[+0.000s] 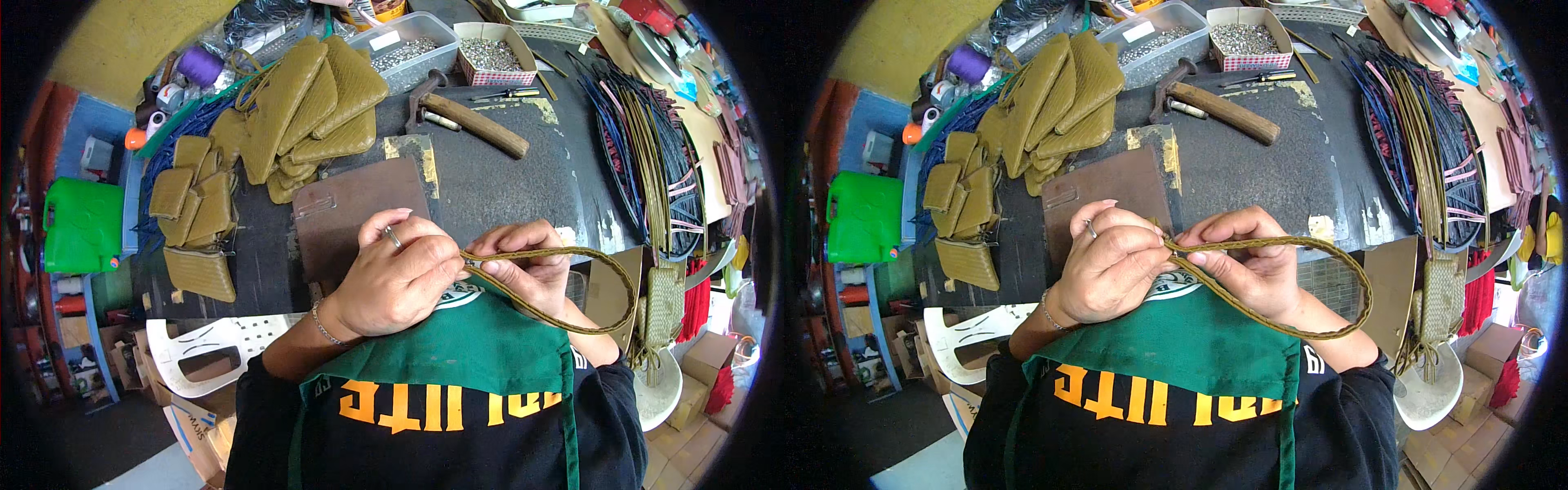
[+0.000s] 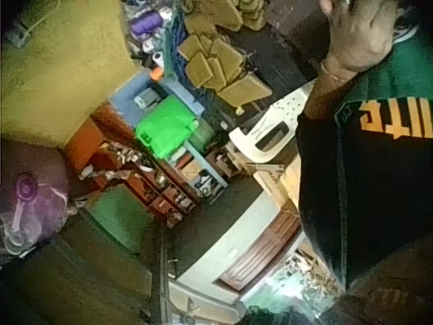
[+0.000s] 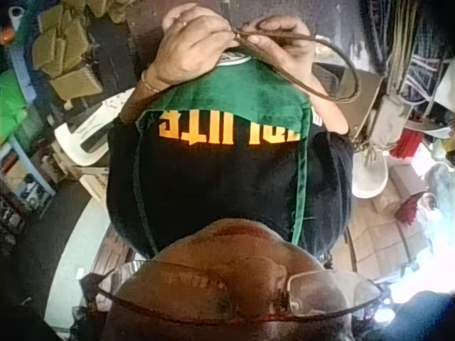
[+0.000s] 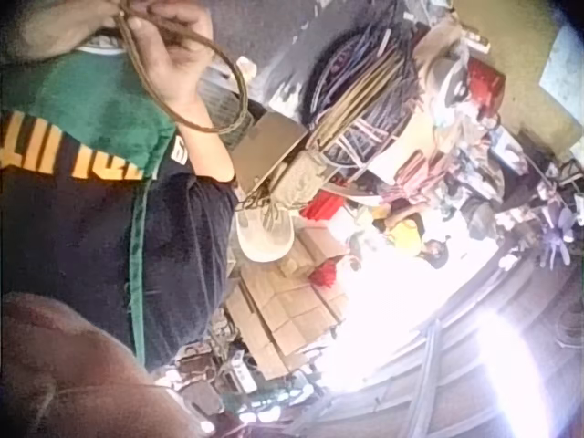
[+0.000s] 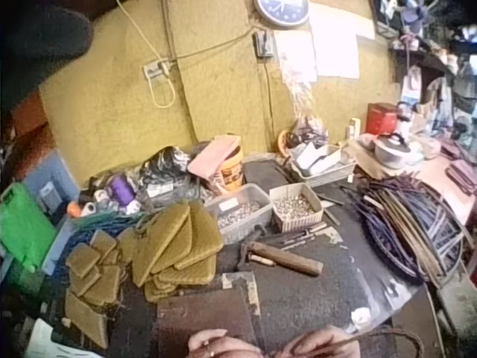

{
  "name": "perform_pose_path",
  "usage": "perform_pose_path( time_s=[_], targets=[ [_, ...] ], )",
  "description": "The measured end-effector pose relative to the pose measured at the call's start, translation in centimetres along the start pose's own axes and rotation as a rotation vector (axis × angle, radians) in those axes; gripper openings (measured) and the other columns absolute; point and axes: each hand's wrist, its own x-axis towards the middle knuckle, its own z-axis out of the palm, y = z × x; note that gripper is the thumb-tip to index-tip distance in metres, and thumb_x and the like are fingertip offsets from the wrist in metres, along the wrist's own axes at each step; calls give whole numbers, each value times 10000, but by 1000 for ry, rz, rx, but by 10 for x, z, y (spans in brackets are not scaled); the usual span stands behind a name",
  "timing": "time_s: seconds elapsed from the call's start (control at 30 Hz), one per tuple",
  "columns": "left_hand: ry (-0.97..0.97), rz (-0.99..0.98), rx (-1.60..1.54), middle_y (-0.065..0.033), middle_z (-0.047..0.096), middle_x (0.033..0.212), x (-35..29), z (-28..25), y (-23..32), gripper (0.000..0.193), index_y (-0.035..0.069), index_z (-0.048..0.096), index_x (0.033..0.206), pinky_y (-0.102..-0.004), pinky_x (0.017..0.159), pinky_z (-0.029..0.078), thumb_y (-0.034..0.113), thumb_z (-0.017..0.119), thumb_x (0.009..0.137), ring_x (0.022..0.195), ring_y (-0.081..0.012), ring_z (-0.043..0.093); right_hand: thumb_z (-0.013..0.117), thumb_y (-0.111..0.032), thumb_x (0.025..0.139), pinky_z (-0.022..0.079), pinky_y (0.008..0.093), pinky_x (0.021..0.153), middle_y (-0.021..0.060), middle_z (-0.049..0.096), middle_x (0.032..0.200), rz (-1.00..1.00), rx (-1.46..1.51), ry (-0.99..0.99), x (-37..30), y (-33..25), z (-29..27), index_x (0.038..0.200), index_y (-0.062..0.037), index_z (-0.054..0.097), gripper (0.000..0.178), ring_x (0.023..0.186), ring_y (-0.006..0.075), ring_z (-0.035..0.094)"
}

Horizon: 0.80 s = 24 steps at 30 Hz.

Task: The person assembles leather components, threading straps through hardware and attaching small metal studs by hand.

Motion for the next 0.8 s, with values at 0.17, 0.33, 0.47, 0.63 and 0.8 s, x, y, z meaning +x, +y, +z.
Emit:
perform_pose_path(
  time_s=[0.17, 0.33, 0.47, 0.63, 0.8],
  targets=[
    [-9, -12, -7, 37, 514, 768, 0, 1, 2, 82, 88, 585, 704, -342, 845, 273, 115, 628, 640, 787, -115, 504, 550, 65, 748, 475, 285, 731, 162, 556, 891, -18, -76, -66, -3, -2, -6, 888, 8, 431, 193, 856, 200, 565],
    [-13, -28, -4, 22, 510, 774, 0, 0, 2, 104, 86, 581, 700, -346, 834, 287, 138, 640, 632, 794, -136, 505, 634, 13, 696, 465, 287, 693, 127, 562, 879, -115, -349, -173, 4, -10, -7, 929, 5, 470, 285, 811, 197, 569],
    [-132, -106, 50, -4, 516, 863, 2, -4, 3, 139, 87, 589, 752, -365, 854, 290, 147, 629, 634, 843, -156, 501, 699, -19, 638, 449, 275, 615, 113, 566, 843, -152, -425, -152, 3, -8, -6, 887, -2, 510, 313, 747, 197, 561],
    [-198, -61, -22, -30, 507, 978, 4, -3, -2, 234, 85, 572, 910, -428, 927, 268, 154, 601, 689, 998, -172, 485, 654, 31, 674, 457, 259, 620, 122, 550, 842, -186, -416, -31, -4, 0, 1, 875, -11, 479, 270, 743, 176, 556],
    [-179, -98, -133, -52, 565, 908, 4, 1, 0, 289, 44, 571, 889, -373, 880, 356, 111, 667, 624, 876, -186, 561, 610, 77, 695, 459, 245, 624, 125, 526, 855, -218, -419, 2, -7, 5, 0, 910, -19, 414, 307, 742, 148, 544]
  ],
)
